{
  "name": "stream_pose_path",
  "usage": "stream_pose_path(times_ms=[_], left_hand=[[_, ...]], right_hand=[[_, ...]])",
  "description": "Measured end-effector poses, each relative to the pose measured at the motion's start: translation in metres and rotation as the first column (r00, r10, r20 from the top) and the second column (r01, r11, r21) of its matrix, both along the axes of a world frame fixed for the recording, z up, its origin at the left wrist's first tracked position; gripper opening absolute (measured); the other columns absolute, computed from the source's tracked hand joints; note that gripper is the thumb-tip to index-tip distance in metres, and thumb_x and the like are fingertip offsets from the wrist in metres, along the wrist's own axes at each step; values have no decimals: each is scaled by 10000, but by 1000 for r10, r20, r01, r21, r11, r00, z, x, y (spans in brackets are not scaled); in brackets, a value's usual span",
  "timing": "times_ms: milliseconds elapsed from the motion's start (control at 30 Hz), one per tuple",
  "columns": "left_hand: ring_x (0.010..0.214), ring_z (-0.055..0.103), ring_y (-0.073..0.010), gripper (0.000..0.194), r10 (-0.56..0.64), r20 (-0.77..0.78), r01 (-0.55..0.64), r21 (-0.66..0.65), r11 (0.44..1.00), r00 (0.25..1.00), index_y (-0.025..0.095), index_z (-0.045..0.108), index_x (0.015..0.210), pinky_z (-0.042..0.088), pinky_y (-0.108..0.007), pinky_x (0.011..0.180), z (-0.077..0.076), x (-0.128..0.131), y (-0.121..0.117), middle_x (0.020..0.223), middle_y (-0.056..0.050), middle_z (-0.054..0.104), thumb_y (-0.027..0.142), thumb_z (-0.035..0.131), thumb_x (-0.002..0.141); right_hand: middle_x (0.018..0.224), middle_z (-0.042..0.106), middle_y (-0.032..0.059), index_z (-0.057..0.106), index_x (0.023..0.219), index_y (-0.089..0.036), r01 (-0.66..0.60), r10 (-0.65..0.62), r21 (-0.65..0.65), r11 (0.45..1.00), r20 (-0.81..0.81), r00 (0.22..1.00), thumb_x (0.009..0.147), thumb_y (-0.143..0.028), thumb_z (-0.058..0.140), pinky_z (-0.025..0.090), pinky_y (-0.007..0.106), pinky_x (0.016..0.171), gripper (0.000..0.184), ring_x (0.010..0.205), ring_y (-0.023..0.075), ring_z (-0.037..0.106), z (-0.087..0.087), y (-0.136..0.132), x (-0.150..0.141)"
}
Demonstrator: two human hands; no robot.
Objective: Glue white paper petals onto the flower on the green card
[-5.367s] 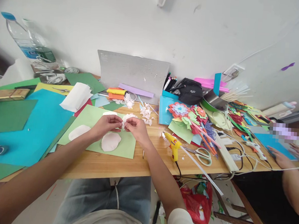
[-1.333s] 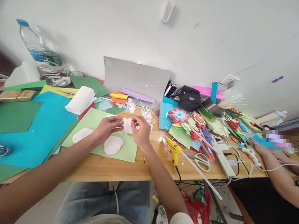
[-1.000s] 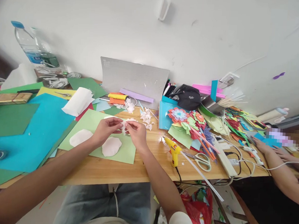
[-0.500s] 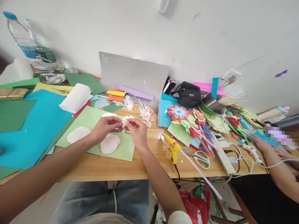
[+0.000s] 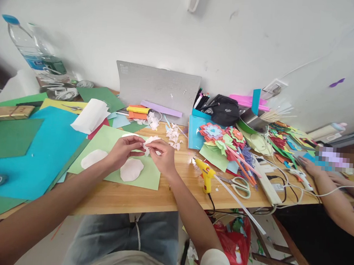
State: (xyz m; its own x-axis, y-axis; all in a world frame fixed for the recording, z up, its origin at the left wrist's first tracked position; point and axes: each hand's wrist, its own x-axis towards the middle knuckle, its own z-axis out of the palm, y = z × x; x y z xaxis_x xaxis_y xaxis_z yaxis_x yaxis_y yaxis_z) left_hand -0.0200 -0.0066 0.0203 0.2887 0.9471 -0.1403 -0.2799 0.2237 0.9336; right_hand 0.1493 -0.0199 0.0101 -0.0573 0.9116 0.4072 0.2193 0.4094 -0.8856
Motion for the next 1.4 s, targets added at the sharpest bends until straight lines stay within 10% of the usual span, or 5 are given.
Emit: stream_pose_path(times_ms=[300,667,1400], left_hand=[[800,656,-171,371,-24,-2,24,24,999,1000,171,641,987,583,-370,774,-2,-1,1,846,-43,673,372,768,704],[772,664,-169,339,-31,-156,60,183,981,987,173,609,977,589,-372,754,-9,2,-1,816,-27,669,379,723,733],[781,679,-187,442,-75,-219,126,230,965,973,227,467,1052,589,-368,718,-11,4,-2,803,-12,680,373,737,734]], right_hand=[[902,671,45,761,913,-256,-37,33,47,998,83,996,835,-256,596,524,291,710,182,818,159,627,4,-4,3],[727,696,24,730,780,-195,-96,17,-443,892,-181,983,677,-471,752,527,263,585,296,638,144,634,5,2,5],[685,676,11,712,700,-197,-75,-11,-423,903,-197,980,664,-408,760,498,253,603,219,637,126,584,9,-2,3]])
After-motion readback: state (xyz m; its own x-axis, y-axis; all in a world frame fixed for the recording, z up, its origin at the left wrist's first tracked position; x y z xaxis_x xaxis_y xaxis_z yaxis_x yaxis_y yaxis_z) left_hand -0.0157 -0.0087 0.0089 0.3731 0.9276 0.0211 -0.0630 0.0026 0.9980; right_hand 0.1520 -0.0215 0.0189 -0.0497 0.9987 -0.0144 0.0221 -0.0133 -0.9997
